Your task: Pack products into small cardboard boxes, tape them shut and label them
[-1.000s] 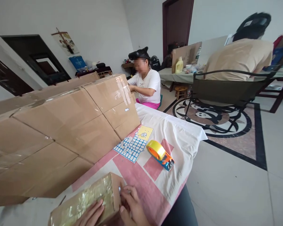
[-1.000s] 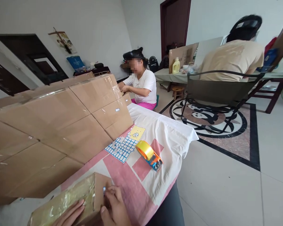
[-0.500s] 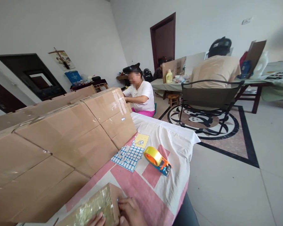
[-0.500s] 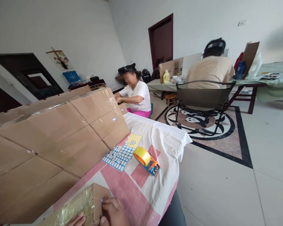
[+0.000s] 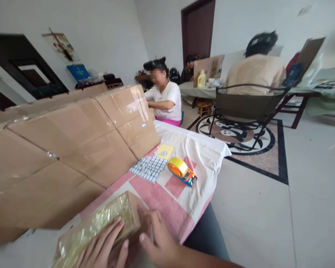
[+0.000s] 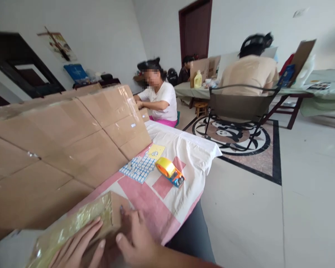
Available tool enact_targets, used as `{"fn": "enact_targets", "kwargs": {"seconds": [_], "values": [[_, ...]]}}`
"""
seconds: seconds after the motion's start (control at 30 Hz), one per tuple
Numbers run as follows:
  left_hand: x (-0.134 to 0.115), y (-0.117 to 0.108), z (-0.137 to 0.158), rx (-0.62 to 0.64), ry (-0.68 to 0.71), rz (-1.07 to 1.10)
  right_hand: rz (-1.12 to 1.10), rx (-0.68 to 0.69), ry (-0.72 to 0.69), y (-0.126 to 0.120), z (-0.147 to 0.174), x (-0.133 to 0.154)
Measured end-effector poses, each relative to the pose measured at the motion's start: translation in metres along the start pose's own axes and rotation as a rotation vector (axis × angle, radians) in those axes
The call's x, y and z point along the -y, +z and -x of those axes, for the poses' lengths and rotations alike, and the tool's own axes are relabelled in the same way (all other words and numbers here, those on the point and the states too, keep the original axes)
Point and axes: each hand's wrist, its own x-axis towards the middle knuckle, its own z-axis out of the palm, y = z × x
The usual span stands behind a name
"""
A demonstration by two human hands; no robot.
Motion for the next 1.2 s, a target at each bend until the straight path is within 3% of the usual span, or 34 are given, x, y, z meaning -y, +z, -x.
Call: {"fn": "enact_targets", "kwargs": {"seconds": [0.1,0.27,0.43,0.67,0.9,1.07,1.2], "values": [[-0.006,-0.008,-0.008,-0.043,-0.02,0.023,-0.032,0.002,0.003,-0.01,-0.003,0.023],[-0.012,-0.009,-0.006,0.021,-0.091,0.041,-0.14,-0.036,0.167,-0.007,-0.005,0.01],[-0.015,-0.012,-0.001,0.037,-0.112,0.054,-0.142,0.064,0.167,-0.01,-0.005,0.003],[-0.014,-0.012,-0.003,0.042,-0.093,0.043,-0.192,0.084,0.13,-0.013,-0.019,0.007],[-0.011,-0.014,0.003,0.03,-0.107,0.076,-0.258,0.102,0.145,-0.013,-0.01,0.006],[-0.007,-0.016,0.006,0.037,-0.076,0.086,-0.143,0.114,0.1,-0.014,-0.002,0.014],[0.003,-0.016,0.006,0.062,-0.002,0.107,-0.022,0.204,0.099,-0.002,0.008,0.009]]}}
